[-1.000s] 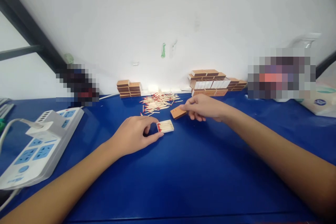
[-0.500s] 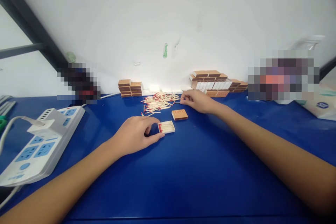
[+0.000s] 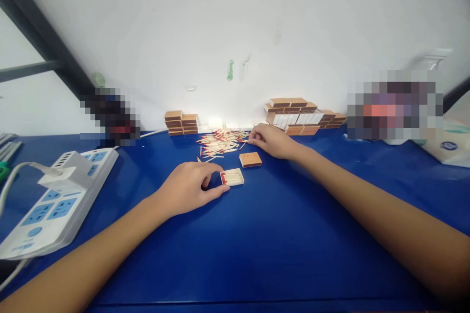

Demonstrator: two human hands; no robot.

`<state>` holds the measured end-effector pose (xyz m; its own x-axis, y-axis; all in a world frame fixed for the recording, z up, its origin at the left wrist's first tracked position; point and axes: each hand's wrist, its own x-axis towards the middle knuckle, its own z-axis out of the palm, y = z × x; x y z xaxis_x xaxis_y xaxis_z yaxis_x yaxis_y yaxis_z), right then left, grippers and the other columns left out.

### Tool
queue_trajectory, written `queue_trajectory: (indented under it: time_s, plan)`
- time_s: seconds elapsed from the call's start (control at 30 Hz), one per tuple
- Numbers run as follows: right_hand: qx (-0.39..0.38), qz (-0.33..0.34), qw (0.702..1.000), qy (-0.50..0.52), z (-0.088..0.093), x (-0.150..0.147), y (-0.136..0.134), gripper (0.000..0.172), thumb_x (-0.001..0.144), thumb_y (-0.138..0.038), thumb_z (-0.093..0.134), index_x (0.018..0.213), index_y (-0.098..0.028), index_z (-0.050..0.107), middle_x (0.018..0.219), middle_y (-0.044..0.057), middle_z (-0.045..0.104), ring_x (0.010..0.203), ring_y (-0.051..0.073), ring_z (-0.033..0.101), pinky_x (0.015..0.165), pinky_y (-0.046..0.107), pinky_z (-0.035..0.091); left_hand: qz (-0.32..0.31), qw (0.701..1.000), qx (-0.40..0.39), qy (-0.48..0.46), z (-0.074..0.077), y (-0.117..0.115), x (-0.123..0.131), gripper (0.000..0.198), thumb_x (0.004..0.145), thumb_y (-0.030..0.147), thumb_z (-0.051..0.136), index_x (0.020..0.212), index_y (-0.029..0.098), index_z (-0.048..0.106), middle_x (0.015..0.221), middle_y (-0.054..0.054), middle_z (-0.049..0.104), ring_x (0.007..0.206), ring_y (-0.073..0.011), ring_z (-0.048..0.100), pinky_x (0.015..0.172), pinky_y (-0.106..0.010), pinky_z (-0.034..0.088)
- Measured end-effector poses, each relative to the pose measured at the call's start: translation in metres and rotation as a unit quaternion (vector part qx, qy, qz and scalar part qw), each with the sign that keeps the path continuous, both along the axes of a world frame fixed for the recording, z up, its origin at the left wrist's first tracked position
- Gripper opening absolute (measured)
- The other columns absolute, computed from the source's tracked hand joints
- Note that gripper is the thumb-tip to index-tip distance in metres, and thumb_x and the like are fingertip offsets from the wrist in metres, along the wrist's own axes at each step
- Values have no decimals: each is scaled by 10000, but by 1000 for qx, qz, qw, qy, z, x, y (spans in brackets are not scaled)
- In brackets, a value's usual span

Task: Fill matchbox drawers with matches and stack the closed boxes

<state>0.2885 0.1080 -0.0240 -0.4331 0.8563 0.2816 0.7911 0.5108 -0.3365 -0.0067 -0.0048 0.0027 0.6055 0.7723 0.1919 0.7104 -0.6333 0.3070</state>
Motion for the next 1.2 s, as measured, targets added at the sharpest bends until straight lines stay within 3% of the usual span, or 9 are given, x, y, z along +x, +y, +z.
queue_trajectory:
  time_s: [0.17, 0.6, 0.87, 1.2]
  plan:
    - [45, 7, 996, -80, 2, 0, -11, 192, 1043, -331, 528, 965, -189, 630, 1023, 97, 669, 895, 228, 617, 751, 330, 433, -5, 1000, 7, 0, -1, 0, -1, 335, 947, 503, 658, 1144, 243, 735, 681, 37, 624, 601, -129, 553, 591, -260, 358]
    - [115, -23, 948, -295, 14, -16, -28, 336, 1103, -266, 367, 1128, -97, 656, 1117, 156, 682, 950, 250, 660, 689, 320, 398, -12, 1000, 17, 0, -3, 2, -1, 328, 948, 493, 662, 1152, 246, 730, 689, 38, 624, 604, -127, 556, 592, -260, 361]
    - [138, -14, 934, -330, 10, -13, -26, 334, 1102, -214, 344, 1114, -89, 653, 1123, 168, 680, 879, 227, 649, 618, 314, 342, -9, 1000, 16, -5, -3, 1, -1, 318, 944, 487, 667, 1143, 248, 735, 672, 38, 617, 597, -129, 555, 590, -258, 360]
    - [131, -24, 929, -346, 14, -13, -30, 321, 1079, -192, 359, 1119, -72, 654, 1118, 179, 674, 875, 245, 651, 632, 323, 371, -6, 1000, 12, -3, -1, 1, -1, 331, 943, 494, 664, 1149, 247, 743, 662, 44, 608, 588, -123, 551, 585, -263, 370]
